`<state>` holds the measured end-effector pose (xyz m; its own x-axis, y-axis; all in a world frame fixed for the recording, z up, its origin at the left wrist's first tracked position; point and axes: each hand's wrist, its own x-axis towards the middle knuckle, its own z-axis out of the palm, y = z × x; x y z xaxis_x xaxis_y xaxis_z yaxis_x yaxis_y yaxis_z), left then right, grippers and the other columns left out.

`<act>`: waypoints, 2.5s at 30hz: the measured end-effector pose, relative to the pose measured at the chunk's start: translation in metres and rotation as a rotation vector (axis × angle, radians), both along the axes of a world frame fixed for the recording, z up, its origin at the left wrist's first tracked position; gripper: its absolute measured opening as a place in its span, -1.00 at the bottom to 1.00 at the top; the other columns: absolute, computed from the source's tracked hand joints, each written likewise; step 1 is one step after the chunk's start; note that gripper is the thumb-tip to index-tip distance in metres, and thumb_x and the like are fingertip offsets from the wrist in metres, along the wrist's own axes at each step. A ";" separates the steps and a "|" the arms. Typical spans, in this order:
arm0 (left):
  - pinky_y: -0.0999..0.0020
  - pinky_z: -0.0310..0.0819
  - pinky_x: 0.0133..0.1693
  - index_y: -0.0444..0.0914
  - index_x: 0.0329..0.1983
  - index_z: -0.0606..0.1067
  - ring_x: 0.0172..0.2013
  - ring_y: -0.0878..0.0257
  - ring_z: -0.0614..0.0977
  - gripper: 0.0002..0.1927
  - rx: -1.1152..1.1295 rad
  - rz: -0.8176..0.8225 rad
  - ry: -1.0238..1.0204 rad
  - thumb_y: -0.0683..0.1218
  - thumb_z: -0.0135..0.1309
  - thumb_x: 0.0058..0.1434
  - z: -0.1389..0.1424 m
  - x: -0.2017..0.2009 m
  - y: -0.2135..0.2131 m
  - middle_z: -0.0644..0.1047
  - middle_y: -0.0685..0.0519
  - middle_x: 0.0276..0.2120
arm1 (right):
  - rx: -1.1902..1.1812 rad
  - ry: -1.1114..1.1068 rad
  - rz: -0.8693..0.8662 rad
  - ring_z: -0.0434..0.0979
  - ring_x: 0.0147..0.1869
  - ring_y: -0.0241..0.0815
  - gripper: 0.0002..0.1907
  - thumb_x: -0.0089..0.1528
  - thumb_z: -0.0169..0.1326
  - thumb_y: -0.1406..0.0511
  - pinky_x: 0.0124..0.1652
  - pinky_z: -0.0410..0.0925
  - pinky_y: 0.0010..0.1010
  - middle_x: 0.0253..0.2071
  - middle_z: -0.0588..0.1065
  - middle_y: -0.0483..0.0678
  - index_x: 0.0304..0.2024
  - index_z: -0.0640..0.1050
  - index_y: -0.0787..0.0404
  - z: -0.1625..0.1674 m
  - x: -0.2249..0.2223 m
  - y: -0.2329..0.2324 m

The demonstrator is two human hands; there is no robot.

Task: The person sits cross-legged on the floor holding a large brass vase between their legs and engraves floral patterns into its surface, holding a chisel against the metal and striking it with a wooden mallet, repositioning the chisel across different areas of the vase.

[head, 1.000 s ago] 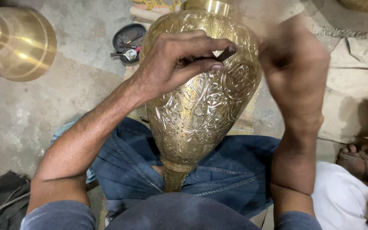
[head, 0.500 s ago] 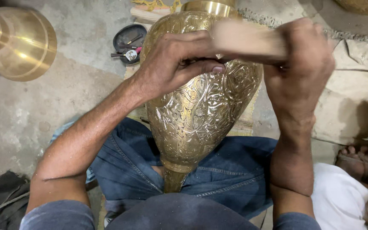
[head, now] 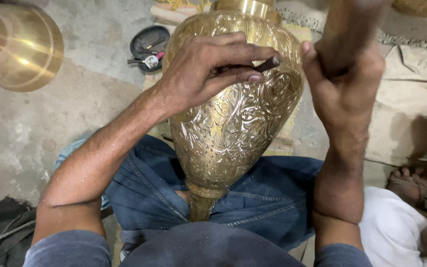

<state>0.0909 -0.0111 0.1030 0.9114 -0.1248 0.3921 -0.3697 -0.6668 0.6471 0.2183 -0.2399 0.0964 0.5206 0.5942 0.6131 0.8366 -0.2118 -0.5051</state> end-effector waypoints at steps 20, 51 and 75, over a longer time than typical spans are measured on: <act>0.28 0.56 -0.30 -0.12 0.19 0.61 -0.40 0.24 0.61 -0.61 0.095 0.074 0.096 -0.03 0.25 0.29 -0.004 -0.001 0.000 0.59 0.00 -0.34 | -0.023 0.465 -0.078 0.52 -0.32 -0.10 -0.78 0.34 0.26 0.33 -0.27 0.36 -0.19 -0.36 0.50 -0.03 -0.09 0.47 0.24 0.015 -0.003 -0.002; 0.41 0.67 -0.24 -0.23 0.19 0.57 -0.24 0.31 0.75 -0.64 -0.003 0.089 -0.126 -0.08 0.33 0.38 -0.009 -0.003 0.010 0.68 0.04 -0.20 | 0.051 0.039 0.084 0.62 -0.12 -0.23 -0.79 0.43 0.20 0.46 -0.11 0.51 -0.39 -0.17 0.56 -0.02 0.05 0.44 0.33 0.000 0.024 -0.016; 0.44 0.64 -0.26 -0.14 0.13 0.60 -0.30 0.38 0.69 -0.71 0.130 0.050 -0.175 -0.03 0.31 0.38 -0.015 0.008 0.015 0.66 0.13 -0.26 | -0.124 -0.320 -0.126 0.54 -0.29 -0.20 -0.83 0.31 0.29 0.45 -0.27 0.43 -0.32 -0.34 0.54 -0.03 -0.15 0.52 0.26 -0.006 0.029 -0.001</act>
